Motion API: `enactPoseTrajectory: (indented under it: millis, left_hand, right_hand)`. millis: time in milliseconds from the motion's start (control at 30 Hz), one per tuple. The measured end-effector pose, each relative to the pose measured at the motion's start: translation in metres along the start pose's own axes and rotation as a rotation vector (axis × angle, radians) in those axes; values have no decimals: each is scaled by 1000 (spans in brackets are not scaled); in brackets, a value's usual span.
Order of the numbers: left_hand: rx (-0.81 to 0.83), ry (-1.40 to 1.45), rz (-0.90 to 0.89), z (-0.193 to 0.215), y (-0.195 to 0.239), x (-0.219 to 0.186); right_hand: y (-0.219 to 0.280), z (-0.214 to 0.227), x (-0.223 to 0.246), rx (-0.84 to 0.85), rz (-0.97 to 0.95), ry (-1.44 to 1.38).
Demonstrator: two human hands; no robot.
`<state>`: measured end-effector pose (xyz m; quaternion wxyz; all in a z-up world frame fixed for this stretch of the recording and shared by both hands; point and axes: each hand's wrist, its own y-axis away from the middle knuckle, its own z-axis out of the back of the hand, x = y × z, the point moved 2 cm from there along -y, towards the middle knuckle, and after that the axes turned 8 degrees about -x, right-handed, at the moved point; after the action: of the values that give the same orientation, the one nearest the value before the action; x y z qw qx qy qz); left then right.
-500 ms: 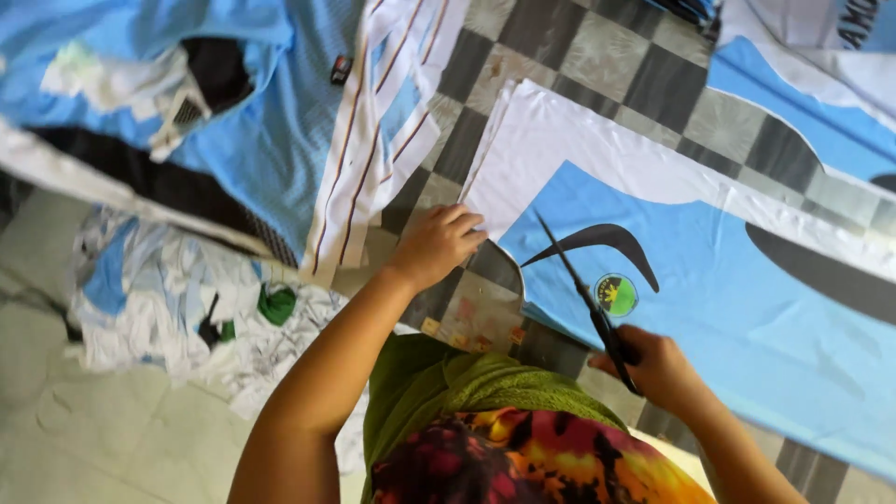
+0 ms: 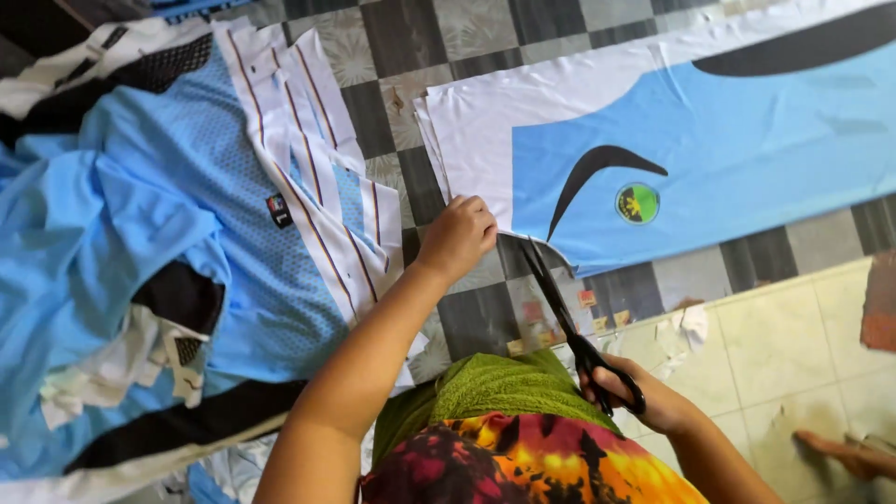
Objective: Cutting out printed jersey patterns from fabric sheets using large scissors.
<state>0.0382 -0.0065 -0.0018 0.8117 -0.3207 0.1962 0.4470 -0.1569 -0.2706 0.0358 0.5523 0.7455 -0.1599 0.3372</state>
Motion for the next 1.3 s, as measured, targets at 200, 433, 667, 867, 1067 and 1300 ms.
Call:
enactPoseTrajectory:
  millis: [200, 433, 667, 867, 1067, 1300]
  left_hand:
    - [153, 99, 146, -8, -5, 15]
    - [11, 57, 101, -14, 1, 20]
    - [-22, 57, 92, -14, 1, 21]
    - [-11, 13, 27, -9, 4, 13]
    - [-43, -251, -174, -14, 15, -5]
    - [-280, -266, -305, -20, 18, -1]
  right_hand:
    - [-11, -53, -12, -181, -64, -164]
    - [-26, -84, -9, -381, 33, -267]
    - [-27, -92, -8, -449, 16, -305]
    - [-28, -93, -3, -461, 2, -289]
    - [-39, -92, 2, -482, 24, -290]
    - [-50, -91, 7, -512, 16, -277]
